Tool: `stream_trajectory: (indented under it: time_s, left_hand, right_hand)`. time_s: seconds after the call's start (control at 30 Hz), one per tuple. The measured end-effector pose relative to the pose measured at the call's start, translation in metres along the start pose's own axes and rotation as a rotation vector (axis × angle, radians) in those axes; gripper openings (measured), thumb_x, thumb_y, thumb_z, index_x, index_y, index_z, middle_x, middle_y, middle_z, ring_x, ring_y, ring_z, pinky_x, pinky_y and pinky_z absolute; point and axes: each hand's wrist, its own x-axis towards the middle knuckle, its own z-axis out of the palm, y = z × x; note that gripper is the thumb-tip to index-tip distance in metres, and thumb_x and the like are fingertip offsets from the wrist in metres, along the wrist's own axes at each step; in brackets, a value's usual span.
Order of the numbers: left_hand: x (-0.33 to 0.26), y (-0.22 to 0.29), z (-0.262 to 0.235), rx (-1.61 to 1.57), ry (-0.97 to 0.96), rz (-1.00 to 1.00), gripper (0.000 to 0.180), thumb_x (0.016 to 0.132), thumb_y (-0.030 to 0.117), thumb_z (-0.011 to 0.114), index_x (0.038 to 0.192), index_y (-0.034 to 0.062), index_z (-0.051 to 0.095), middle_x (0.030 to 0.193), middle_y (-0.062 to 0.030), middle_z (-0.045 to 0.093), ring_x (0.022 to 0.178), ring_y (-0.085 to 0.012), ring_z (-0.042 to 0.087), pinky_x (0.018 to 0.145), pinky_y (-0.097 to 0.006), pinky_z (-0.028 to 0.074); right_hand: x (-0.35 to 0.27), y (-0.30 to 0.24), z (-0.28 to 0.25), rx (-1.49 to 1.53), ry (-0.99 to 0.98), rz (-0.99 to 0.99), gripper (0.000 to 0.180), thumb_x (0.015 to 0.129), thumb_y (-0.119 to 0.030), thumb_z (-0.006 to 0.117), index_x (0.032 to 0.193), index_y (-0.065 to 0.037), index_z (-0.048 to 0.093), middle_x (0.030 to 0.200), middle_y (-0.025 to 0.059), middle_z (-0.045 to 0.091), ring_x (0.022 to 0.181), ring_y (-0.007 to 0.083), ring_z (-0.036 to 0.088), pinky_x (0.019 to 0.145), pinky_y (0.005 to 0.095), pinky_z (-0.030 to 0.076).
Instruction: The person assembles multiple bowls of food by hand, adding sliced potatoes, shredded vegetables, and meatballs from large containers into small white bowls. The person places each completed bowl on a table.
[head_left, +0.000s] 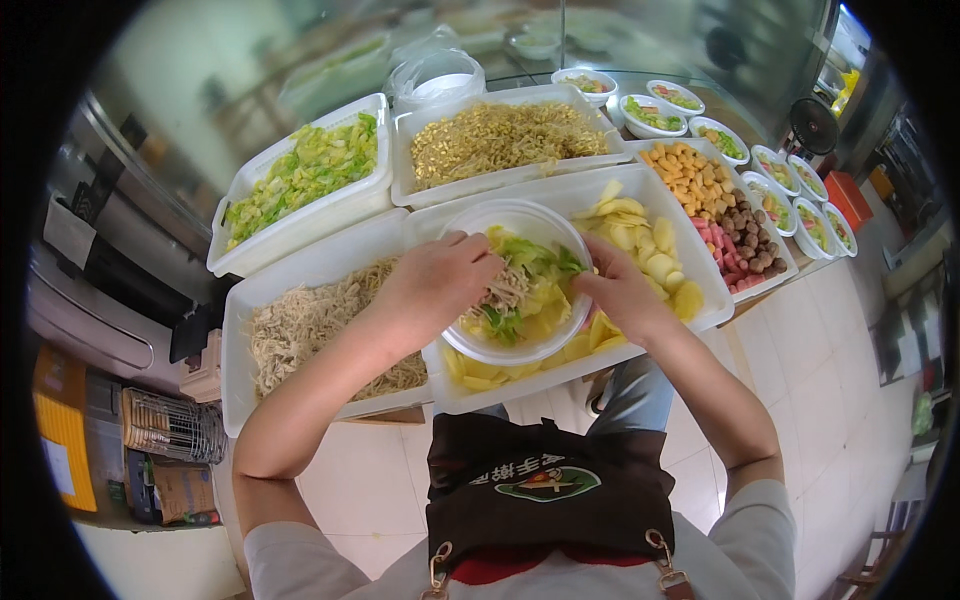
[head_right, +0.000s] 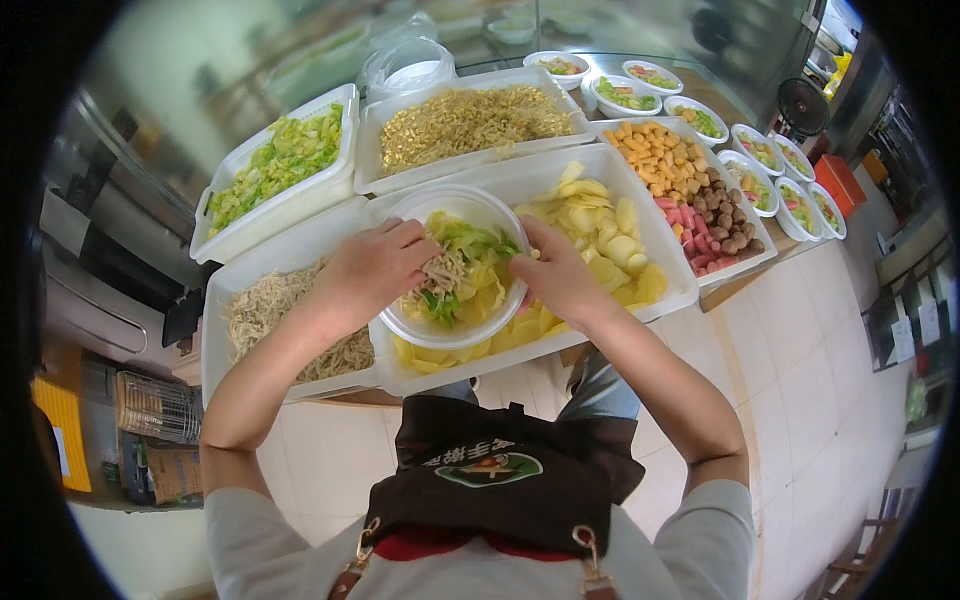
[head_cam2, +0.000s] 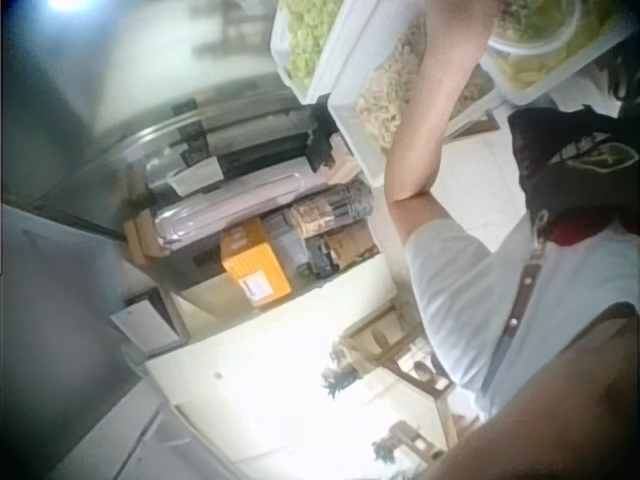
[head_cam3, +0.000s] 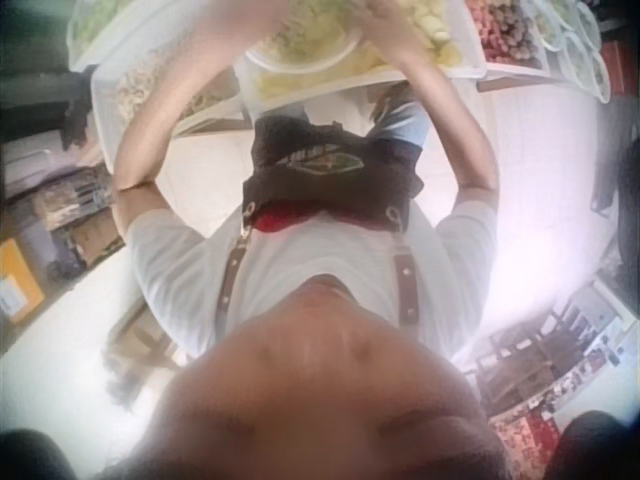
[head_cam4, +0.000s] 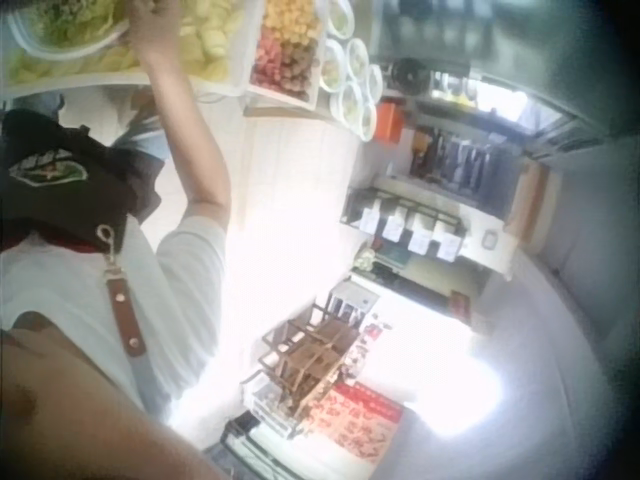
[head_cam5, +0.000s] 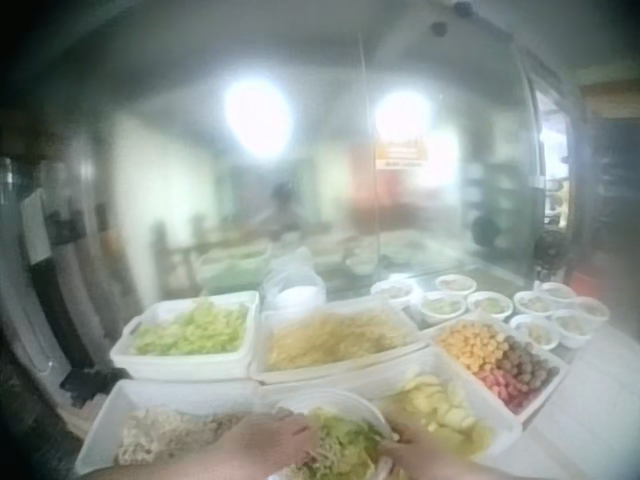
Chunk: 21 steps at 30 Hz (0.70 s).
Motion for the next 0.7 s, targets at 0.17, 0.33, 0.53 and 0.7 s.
stream_trajectory:
  time_s: [0.17,0.33,0.53,0.7]
  left_hand:
    - [0.001,-0.008,-0.032,-0.369,0.045,-0.176,0.022,0.077,0.002,0.062,0.099,0.0025,0.063,0.097,-0.0071,0.059,0.085,-0.0229,0.058,0.07,-0.031,0.047]
    - [0.013,-0.009,-0.077,-0.499,0.207,-0.149,0.019,0.082,-0.002,0.058,0.1,0.0013,0.064,0.099,-0.0071,0.061,0.085,-0.016,0.057,0.066,-0.024,0.043]
    - [0.012,-0.017,-0.108,-0.68,0.4,-0.25,0.015,0.092,0.008,0.052,0.098,0.0018,0.065,0.094,-0.0034,0.065,0.072,-0.0064,0.054,0.059,-0.02,0.042]
    - [-0.021,-0.055,-0.154,-0.599,0.514,-0.439,0.023,0.095,0.021,0.053,0.103,0.0019,0.063,0.091,-0.0007,0.065,0.072,-0.0037,0.052,0.06,-0.018,0.04]
  right_hand:
    - [-0.007,-0.004,-0.003,0.06,-0.023,0.073,0.051,0.081,-0.002,0.051,0.131,-0.003,0.047,0.099,0.0035,0.06,0.072,0.0065,0.058,0.056,0.0182,0.048]
    - [0.0,-0.002,-0.002,0.123,-0.039,0.093,0.05,0.081,-0.002,0.051,0.13,-0.004,0.048,0.096,0.0031,0.062,0.071,0.0059,0.058,0.052,0.0187,0.048]
    - [0.006,0.004,0.002,0.167,-0.103,0.103,0.049,0.08,-0.002,0.052,0.129,-0.003,0.049,0.097,0.0037,0.062,0.069,0.0072,0.06,0.051,0.0194,0.049]
    - [-0.005,0.008,-0.016,0.141,-0.062,0.09,0.048,0.081,-0.001,0.051,0.129,-0.003,0.049,0.098,0.0039,0.062,0.071,0.0079,0.06,0.054,0.0209,0.052]
